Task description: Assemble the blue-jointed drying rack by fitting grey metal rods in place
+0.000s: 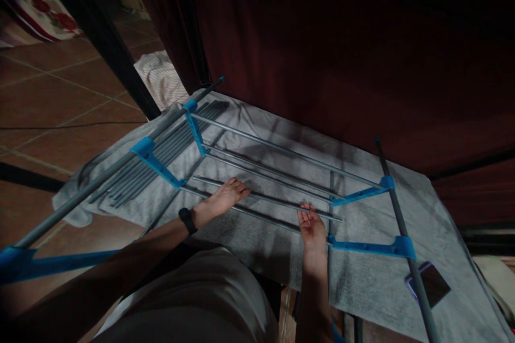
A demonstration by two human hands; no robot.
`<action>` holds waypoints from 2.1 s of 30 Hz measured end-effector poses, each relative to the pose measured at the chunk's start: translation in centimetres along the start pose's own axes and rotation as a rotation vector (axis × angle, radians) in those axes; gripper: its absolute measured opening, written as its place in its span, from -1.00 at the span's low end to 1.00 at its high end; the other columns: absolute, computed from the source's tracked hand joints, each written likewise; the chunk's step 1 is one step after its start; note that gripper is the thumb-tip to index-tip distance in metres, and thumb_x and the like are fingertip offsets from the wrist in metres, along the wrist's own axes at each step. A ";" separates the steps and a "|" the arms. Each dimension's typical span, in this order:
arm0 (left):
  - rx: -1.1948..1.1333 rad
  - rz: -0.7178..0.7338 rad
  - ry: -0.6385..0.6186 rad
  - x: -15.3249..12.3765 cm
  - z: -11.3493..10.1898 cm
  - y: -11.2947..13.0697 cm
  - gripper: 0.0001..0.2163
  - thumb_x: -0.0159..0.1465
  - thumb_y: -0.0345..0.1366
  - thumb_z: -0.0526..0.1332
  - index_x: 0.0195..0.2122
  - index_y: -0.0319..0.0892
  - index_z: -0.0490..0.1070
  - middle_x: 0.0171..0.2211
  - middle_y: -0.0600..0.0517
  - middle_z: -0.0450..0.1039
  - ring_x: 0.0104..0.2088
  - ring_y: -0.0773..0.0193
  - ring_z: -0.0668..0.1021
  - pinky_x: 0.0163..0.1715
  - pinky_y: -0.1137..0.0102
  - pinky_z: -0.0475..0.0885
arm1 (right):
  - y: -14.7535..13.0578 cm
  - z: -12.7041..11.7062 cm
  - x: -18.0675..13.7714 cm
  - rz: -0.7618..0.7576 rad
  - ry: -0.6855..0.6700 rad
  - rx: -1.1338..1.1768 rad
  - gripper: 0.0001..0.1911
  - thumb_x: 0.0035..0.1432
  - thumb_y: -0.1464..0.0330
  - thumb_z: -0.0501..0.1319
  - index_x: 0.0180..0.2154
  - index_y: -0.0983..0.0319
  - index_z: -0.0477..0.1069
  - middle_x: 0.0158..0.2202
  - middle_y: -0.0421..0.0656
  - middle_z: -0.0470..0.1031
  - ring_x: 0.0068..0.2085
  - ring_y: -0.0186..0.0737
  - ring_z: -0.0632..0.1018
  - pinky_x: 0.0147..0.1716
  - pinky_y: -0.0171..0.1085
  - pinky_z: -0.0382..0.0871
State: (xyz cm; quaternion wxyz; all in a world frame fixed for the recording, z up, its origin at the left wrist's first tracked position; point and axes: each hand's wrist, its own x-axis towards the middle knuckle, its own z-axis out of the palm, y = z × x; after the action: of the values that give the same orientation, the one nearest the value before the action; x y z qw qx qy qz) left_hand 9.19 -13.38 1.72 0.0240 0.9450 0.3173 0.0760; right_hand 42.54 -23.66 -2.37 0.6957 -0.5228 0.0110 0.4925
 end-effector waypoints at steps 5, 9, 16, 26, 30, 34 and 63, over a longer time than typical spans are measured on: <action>-0.037 -0.005 0.028 0.0 0.0 0.1 -0.65 0.31 -0.60 0.03 -0.06 -0.09 0.47 -0.18 -0.07 0.51 -0.08 0.09 0.54 0.15 0.14 0.32 | -0.2 0.0 0.1 0.016 -0.005 0.015 -0.80 0.16 0.56 0.22 -0.26 0.17 0.53 -0.26 -0.22 0.67 -0.21 -0.35 0.69 -0.02 -0.26 0.62; -0.031 -0.003 0.027 0.0 0.4 0.0 -0.59 0.27 -0.64 0.03 -0.01 -0.10 0.49 -0.17 -0.07 0.53 -0.09 0.08 0.54 0.16 0.12 0.31 | -0.2 0.0 0.0 -0.005 0.001 -0.002 -0.83 0.17 0.54 0.24 -0.28 0.15 0.51 -0.28 -0.25 0.66 -0.22 -0.34 0.68 0.04 -0.21 0.60; 0.005 -0.028 0.012 -0.1 0.4 -0.1 -0.49 0.31 -0.63 -0.02 0.19 -0.14 0.42 -0.14 -0.09 0.55 -0.08 0.09 0.56 0.18 0.12 0.28 | -0.4 0.0 -0.1 -0.005 -0.013 -0.015 -0.85 0.13 0.52 0.28 -0.28 0.15 0.51 -0.27 -0.24 0.66 -0.20 -0.31 0.68 0.08 -0.16 0.58; -0.067 -0.123 0.129 -0.5 -0.2 1.1 -0.48 0.29 -0.57 0.01 0.22 -0.17 0.46 -0.07 -0.16 0.58 -0.04 0.03 0.55 0.09 0.09 0.38 | 0.1 1.2 -1.2 -0.057 -0.066 0.038 -0.90 0.13 0.44 0.37 -0.30 0.16 0.51 -0.28 -0.24 0.65 -0.19 -0.30 0.68 0.12 -0.16 0.56; -0.081 -0.084 0.182 -0.2 -1.4 1.2 -0.48 0.27 -0.57 0.04 0.21 -0.16 0.48 -0.04 -0.17 0.58 -0.03 0.01 0.55 0.10 0.06 0.40 | 0.6 1.4 -1.8 -0.054 -0.070 0.067 -0.90 0.12 0.45 0.38 -0.31 0.17 0.53 -0.26 -0.21 0.66 -0.18 -0.28 0.69 0.11 -0.15 0.58; -0.008 -0.042 0.323 -0.8 -2.8 1.6 -0.46 0.29 -0.57 0.06 0.26 -0.09 0.43 0.12 -0.16 0.52 0.14 0.01 0.52 0.28 -0.01 0.32 | 0.7 1.3 -1.9 -0.037 -0.043 0.098 -0.92 0.16 0.48 0.34 -0.31 0.19 0.53 -0.29 -0.19 0.66 -0.22 -0.28 0.69 -0.01 -0.20 0.64; -1.199 -0.200 0.693 1.1 -11.3 8.6 -0.71 0.49 -0.15 0.14 0.18 -0.08 0.37 -0.09 -0.02 0.56 -0.02 0.18 0.61 0.13 0.19 0.47 | 2.6 9.2 -8.8 0.262 -0.390 0.183 -0.95 0.22 0.45 0.28 -0.32 0.21 0.48 -0.37 -0.18 0.63 -0.32 -0.28 0.64 -0.22 -0.28 0.59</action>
State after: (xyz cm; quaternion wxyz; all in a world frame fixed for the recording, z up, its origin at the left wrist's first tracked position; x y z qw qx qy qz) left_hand 13.44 -19.62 13.79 0.4453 0.6564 0.2954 0.5325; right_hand 31.57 -22.90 4.59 0.6593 -0.3469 -0.0112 0.6670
